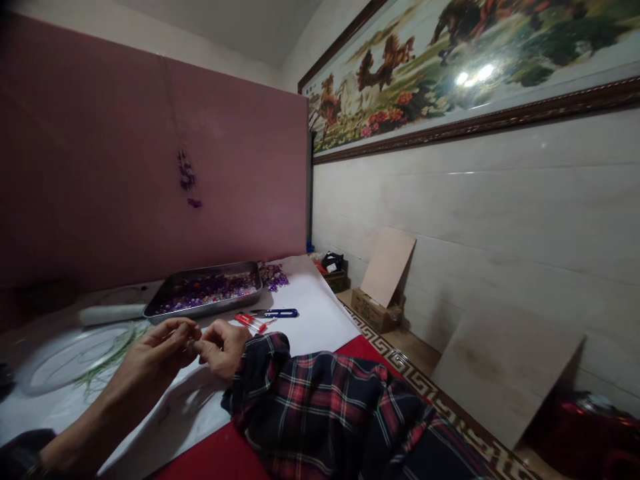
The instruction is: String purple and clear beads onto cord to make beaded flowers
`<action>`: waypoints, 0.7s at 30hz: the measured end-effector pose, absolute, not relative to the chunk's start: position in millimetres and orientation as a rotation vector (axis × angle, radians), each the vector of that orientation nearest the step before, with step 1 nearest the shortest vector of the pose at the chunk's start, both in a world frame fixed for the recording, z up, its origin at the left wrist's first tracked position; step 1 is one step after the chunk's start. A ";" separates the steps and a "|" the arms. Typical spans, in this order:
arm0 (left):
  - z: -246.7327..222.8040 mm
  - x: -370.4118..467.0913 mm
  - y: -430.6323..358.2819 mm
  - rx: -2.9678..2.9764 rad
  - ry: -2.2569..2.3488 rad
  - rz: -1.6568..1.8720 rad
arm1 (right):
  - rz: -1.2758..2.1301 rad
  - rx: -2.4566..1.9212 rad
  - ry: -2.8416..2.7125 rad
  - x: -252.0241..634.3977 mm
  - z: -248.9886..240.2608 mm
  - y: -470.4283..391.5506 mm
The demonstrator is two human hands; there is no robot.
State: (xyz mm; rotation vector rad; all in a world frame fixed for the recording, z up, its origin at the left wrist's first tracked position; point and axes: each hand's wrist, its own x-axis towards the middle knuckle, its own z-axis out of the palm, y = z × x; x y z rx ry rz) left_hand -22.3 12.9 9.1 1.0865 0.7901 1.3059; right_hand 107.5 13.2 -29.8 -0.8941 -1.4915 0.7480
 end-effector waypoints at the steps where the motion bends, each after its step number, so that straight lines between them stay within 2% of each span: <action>1: 8.4 -22.3 13.1 1.014 0.795 1.294 | 0.752 -0.874 -1.488 107.1 -29.9 13.3; 12: 15.6 -20.9 3.6 0.703 0.732 1.079 | 0.678 -0.850 -1.493 108.9 -28.8 12.0; 21: 8.5 -23.0 10.7 0.700 0.764 1.196 | 0.636 -0.885 -1.558 114.0 -19.6 4.4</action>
